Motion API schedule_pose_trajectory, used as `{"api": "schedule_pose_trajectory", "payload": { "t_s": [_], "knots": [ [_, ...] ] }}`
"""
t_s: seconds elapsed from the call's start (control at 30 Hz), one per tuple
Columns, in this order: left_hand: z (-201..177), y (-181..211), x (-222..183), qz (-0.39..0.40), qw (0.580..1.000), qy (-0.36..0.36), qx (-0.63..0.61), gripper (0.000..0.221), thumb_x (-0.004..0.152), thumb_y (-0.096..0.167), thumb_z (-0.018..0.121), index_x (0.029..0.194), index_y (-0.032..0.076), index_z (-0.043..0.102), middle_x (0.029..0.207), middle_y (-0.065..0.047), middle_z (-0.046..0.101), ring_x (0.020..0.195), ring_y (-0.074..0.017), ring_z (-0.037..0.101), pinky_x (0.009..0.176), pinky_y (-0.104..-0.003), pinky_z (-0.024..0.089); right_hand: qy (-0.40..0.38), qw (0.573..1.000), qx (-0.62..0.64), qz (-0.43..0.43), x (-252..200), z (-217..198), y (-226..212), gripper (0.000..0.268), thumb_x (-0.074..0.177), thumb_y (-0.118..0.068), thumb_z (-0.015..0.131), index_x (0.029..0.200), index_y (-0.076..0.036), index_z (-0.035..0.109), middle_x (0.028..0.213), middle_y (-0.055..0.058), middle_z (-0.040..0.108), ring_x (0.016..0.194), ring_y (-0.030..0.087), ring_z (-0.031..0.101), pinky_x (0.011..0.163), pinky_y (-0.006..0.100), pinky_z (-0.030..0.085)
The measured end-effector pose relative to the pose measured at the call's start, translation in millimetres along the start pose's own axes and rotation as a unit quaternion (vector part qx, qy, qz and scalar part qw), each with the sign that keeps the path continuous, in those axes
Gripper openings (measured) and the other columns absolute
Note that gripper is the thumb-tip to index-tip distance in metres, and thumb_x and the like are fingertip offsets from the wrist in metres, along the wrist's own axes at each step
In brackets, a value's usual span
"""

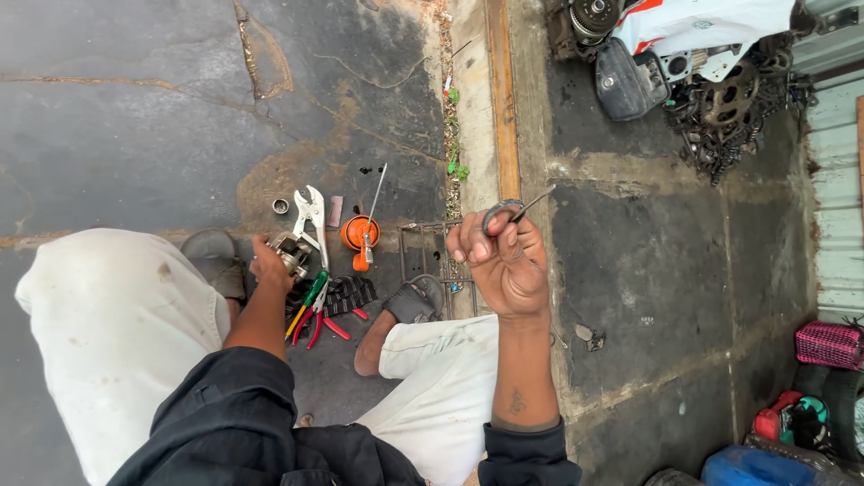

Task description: The person sits on the ground servicing a motorcycle brake caliper. They use a screwdriver to work around the caliper piston, fit a rubber seal and dust boot by hand, press the piston, apply grease from an orange pot, and reassemble the caliper components.

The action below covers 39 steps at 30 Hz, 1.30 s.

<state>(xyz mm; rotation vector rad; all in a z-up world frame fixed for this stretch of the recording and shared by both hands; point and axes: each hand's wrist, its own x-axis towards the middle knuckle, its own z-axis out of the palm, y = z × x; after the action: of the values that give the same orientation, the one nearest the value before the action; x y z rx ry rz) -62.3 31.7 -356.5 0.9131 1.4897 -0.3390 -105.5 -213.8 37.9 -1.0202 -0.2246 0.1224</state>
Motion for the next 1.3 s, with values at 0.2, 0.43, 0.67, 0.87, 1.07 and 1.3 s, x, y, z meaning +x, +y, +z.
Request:
{"api": "schedule_pose_trajectory", "payload": {
  "t_s": [0.2, 0.43, 0.67, 0.87, 1.07, 1.3],
  "knots": [
    [0.1, -7.3, 23.3, 0.057, 0.972, 0.065, 0.217, 0.089, 0.078, 0.066, 0.069, 0.142, 0.006, 0.053, 0.141, -0.018, 0.054, 0.119, -0.0351, 0.060, 0.097, -0.049, 0.052, -0.017, 0.992, 0.123, -0.016, 2.2, 4.9, -3.7, 0.020, 0.113, -0.029, 0.053, 0.109, -0.014, 0.065, 0.079, -0.001, 0.057, 0.076, 0.013, 0.049, 0.075, 0.034, 0.044],
    [3.1, -3.5, 24.4, 0.197, 0.858, 0.099, 0.464, 0.075, 0.086, 0.060, 0.072, 0.133, 0.004, 0.060, 0.135, -0.023, 0.058, 0.121, -0.0414, 0.061, 0.100, -0.051, 0.051, -0.006, 0.989, 0.139, -0.041, 3.8, 9.7, -6.1, 0.028, 0.115, -0.035, 0.048, 0.104, -0.014, 0.062, 0.073, -0.002, 0.052, 0.071, 0.012, 0.046, 0.071, 0.032, 0.043],
    [105.6, 54.6, -77.7, 0.484, 0.783, -0.134, 0.367, 0.052, 0.091, 0.044, 0.074, 0.125, 0.006, 0.067, 0.124, -0.017, 0.068, 0.116, -0.0304, 0.062, 0.102, -0.047, 0.048, 0.000, 0.997, 0.050, -0.052, 2.1, 11.0, -1.4, 0.024, 0.112, -0.035, 0.052, 0.103, -0.014, 0.059, 0.073, -0.001, 0.052, 0.073, 0.013, 0.045, 0.074, 0.034, 0.041],
    [83.7, 135.3, -350.0, 0.583, 0.610, -0.445, 0.300, 0.039, 0.100, 0.041, 0.063, 0.099, 0.005, 0.079, 0.078, -0.007, 0.074, 0.064, -0.0199, 0.064, 0.059, -0.036, 0.054, 0.004, 0.998, 0.036, -0.060, -1.5, 9.8, -2.3, 0.026, 0.112, -0.036, 0.053, 0.103, -0.012, 0.059, 0.076, 0.000, 0.054, 0.072, 0.013, 0.046, 0.075, 0.035, 0.041],
    [-6.4, 143.2, -416.6, 0.447, 0.498, -0.674, 0.313, 0.044, 0.104, 0.039, 0.057, 0.100, 0.002, 0.081, 0.077, -0.010, 0.071, 0.067, -0.0107, 0.067, 0.060, -0.026, 0.060, 0.020, 0.997, -0.039, -0.071, -3.0, 2.2, 2.9, 0.028, 0.111, -0.036, 0.056, 0.103, -0.009, 0.057, 0.086, 0.002, 0.055, 0.078, 0.013, 0.051, 0.080, 0.035, 0.045],
    [-22.3, 143.0, -385.5, 0.360, 0.504, -0.771, 0.147, 0.026, 0.102, 0.015, 0.069, 0.120, -0.003, 0.073, 0.118, -0.014, 0.067, 0.091, -0.0182, 0.074, 0.082, -0.031, 0.064, 0.036, 0.994, -0.102, -0.027, 8.5, 11.7, 8.6, 0.031, 0.106, -0.032, 0.066, 0.117, -0.004, 0.059, 0.099, 0.004, 0.060, 0.087, 0.013, 0.056, 0.080, 0.031, 0.047]
  ]
}}
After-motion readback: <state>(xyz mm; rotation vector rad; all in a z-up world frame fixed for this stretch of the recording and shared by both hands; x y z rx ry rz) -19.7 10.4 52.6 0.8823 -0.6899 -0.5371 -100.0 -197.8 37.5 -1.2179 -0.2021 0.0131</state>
